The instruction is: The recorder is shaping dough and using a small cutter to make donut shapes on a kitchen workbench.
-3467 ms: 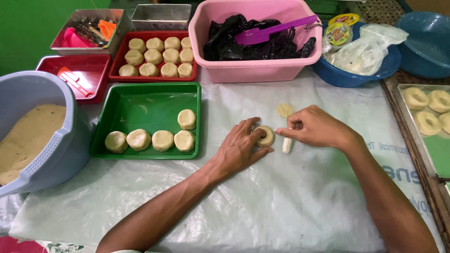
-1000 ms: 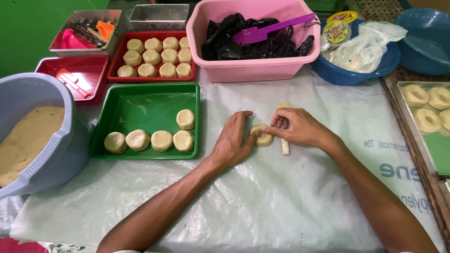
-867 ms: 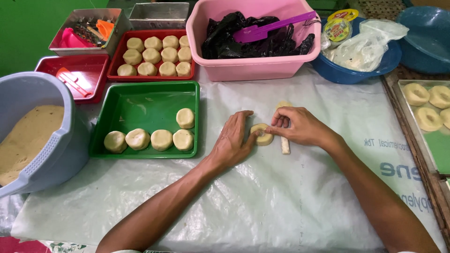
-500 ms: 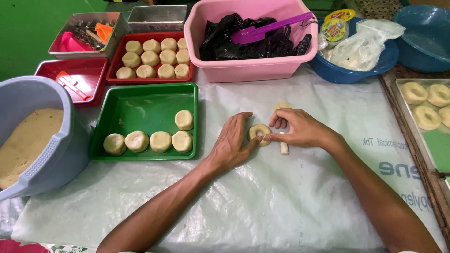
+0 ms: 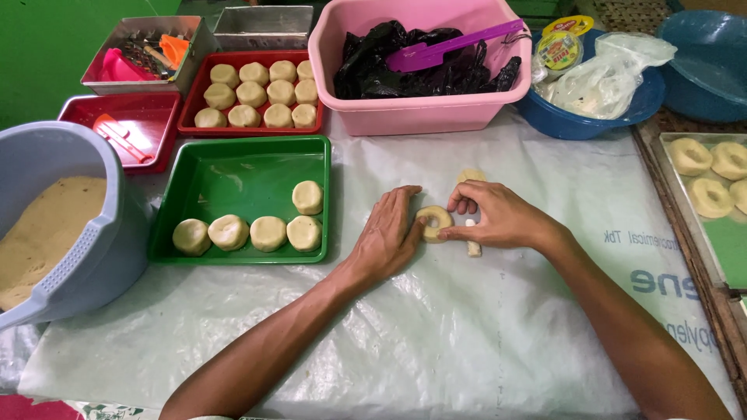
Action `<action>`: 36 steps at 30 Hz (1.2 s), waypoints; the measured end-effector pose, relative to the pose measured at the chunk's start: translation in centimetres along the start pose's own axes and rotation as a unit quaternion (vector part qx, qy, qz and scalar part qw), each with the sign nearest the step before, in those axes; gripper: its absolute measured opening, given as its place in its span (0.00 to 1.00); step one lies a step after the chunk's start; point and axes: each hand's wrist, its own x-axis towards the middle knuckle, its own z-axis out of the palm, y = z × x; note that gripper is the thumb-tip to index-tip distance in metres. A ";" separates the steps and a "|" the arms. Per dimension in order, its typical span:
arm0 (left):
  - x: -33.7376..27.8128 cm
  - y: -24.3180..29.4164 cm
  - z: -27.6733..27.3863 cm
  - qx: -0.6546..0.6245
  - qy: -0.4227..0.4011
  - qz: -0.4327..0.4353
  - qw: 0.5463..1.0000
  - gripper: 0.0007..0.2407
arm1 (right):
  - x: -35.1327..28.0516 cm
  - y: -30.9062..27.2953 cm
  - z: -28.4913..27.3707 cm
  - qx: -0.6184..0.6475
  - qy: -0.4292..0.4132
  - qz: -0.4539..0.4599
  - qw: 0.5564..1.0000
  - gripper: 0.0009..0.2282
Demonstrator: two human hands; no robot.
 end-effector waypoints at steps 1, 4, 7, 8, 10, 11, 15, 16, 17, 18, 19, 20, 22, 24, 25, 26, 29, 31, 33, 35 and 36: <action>0.0 -0.1 0.1 0.000 0.000 0.000 1.000 0.18 | 0.0 -0.1 0.1 0.000 0.000 0.000 1.000 0.22; 0.1 -0.5 0.4 0.005 0.014 -0.002 1.000 0.16 | 0.1 -0.5 0.6 -0.003 0.020 0.010 1.000 0.20; 0.0 -0.7 0.5 0.008 0.014 0.002 1.000 0.16 | 0.1 -0.8 1.0 -0.025 0.028 0.024 0.999 0.21; 0.0 -0.6 0.4 0.006 0.013 0.003 1.000 0.15 | 0.1 -0.8 1.0 -0.028 0.031 0.017 0.999 0.21; 0.1 -0.5 0.3 0.006 0.013 0.004 1.000 0.15 | 0.1 -0.8 1.0 -0.031 0.036 0.010 0.999 0.22; 0.1 -0.5 0.3 0.008 0.016 0.008 1.000 0.15 | 0.1 -0.8 1.0 -0.024 0.036 0.008 0.999 0.21; 0.0 -0.7 0.7 0.023 0.016 0.008 1.000 0.15 | 0.0 -0.7 1.2 -0.022 0.044 0.003 0.999 0.22; 0.0 -0.6 0.6 0.023 0.017 0.008 1.000 0.15 | 0.0 -0.7 1.2 -0.023 0.043 0.003 0.999 0.22; 0.0 -0.5 0.5 0.026 0.016 0.008 1.000 0.15 | 0.0 -0.7 1.2 -0.024 0.046 -0.001 0.999 0.22; 0.1 -0.4 0.4 0.028 0.015 0.009 0.999 0.15 | -0.1 -0.7 1.2 -0.026 0.049 -0.005 0.998 0.22; -0.1 0.0 0.3 0.028 0.015 0.010 0.999 0.15 | 0.0 -0.7 1.2 -0.027 0.049 -0.005 0.998 0.22; -0.3 0.5 0.2 0.086 0.029 0.008 0.996 0.13 | 0.0 -0.7 1.1 -0.022 0.048 -0.025 0.998 0.20; -0.5 0.9 0.4 0.145 0.041 0.005 0.989 0.13 | 0.0 -0.6 1.2 -0.017 0.047 -0.044 0.998 0.19; -0.8 0.8 1.1 0.220 0.052 0.001 0.974 0.14 | -0.1 -0.4 1.5 -0.029 0.051 -0.064 0.996 0.17; -0.9 1.0 1.1 0.220 0.052 0.001 0.974 0.14 | -0.1 -0.5 1.5 -0.029 0.051 -0.064 0.996 0.17; -1.0 1.2 1.1 0.220 0.056 0.001 0.974 0.13 | -0.1 -0.5 1.5 -0.019 0.052 -0.063 0.996 0.16; -0.9 1.2 1.3 0.187 0.062 -0.005 0.980 0.13 | 0.0 -0.6 1.6 0.007 0.057 -0.056 0.997 0.13; -0.6 1.1 1.1 0.156 0.064 -0.010 0.986 0.12 | 0.0 -0.8 1.6 0.024 0.061 -0.052 0.996 0.12; -0.4 1.2 0.9 0.079 0.049 -0.041 0.995 0.12 | -0.1 -1.2 1.4 0.055 0.049 -0.024 0.997 0.11; -0.4 1.2 0.9 0.053 0.046 -0.046 0.997 0.10 | 0.2 -0.5 1.8 0.067 0.051 -0.023 0.996 0.12; -0.3 1.2 0.9 0.026 0.043 -0.051 0.997 0.08 | 0.4 -0.2 2.0 0.078 0.053 -0.022 0.995 0.14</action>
